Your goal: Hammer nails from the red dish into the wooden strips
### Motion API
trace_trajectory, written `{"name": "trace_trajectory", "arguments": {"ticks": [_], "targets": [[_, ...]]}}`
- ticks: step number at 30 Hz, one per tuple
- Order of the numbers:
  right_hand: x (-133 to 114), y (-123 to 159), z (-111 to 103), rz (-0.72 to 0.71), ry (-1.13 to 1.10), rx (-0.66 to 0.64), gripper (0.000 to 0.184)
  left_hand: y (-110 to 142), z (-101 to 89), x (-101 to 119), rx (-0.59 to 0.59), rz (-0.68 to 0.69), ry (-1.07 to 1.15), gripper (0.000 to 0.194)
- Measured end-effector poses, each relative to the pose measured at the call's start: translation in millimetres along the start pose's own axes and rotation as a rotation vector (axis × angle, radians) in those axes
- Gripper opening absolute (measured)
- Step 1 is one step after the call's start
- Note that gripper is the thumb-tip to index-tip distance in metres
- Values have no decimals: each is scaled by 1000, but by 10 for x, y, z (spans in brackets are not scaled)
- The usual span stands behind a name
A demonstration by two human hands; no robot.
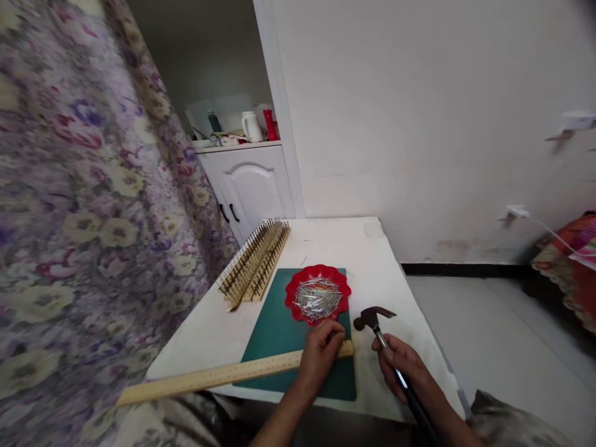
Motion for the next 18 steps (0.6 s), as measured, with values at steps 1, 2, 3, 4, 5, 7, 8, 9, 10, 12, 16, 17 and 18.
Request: {"name": "trace_trajectory", "arguments": {"ticks": [1, 2, 3, 4, 5, 7, 8, 9, 10, 12, 16, 17, 18], "targets": [[-3, -2, 7, 0, 5, 0, 34, 8, -6, 10, 9, 8, -15, 15], [-5, -3, 14, -2, 10, 0, 35, 15, -9, 19, 15, 15, -31, 15], [-7, -4, 23, -3, 15, -2, 35, 19, -11, 26, 17, 23, -47, 15], [-10, -3, 33, -6, 19, -3, 35, 22, -12, 31, 15, 29, -63, 16], [-13, 0, 44, -9, 22, -4, 35, 23, -11, 34, 12, 36, -77, 16], [-27, 12, 67, -14, 22, -5, 34, 22, -8, 32, 12, 47, -99, 17], [-39, 21, 77, -16, 25, 0, 33, 21, -6, 28, 14, 52, -107, 16], [-54, 31, 87, -17, 31, 6, 32, 19, -4, 21, 16, 57, -114, 16], [-71, 41, 95, -13, 38, 9, 32, 16, -1, 13, 17, 61, -119, 15], [-112, 58, 113, 12, 43, 7, 33, 12, 7, -10, 15, 62, -128, 13], [-216, 72, 193, 85, -3, -47, 38, 6, 21, -58, 20, 47, -110, 12], [-242, 71, 227, 96, -9, -63, 37, 6, 23, -66, 24, 43, -102, 12], [-265, 69, 266, 102, -10, -77, 36, 6, 25, -72, 27, 37, -94, 12]]}}
Point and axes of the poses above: each hand's wrist, its own y-axis away from the middle knuckle, its own z-axis out of the palm, x = y × z, the point moved 2 cm from there along -y, towards the middle knuckle, and after that the axes turned 14 degrees about -z, right-handed, at the moved point
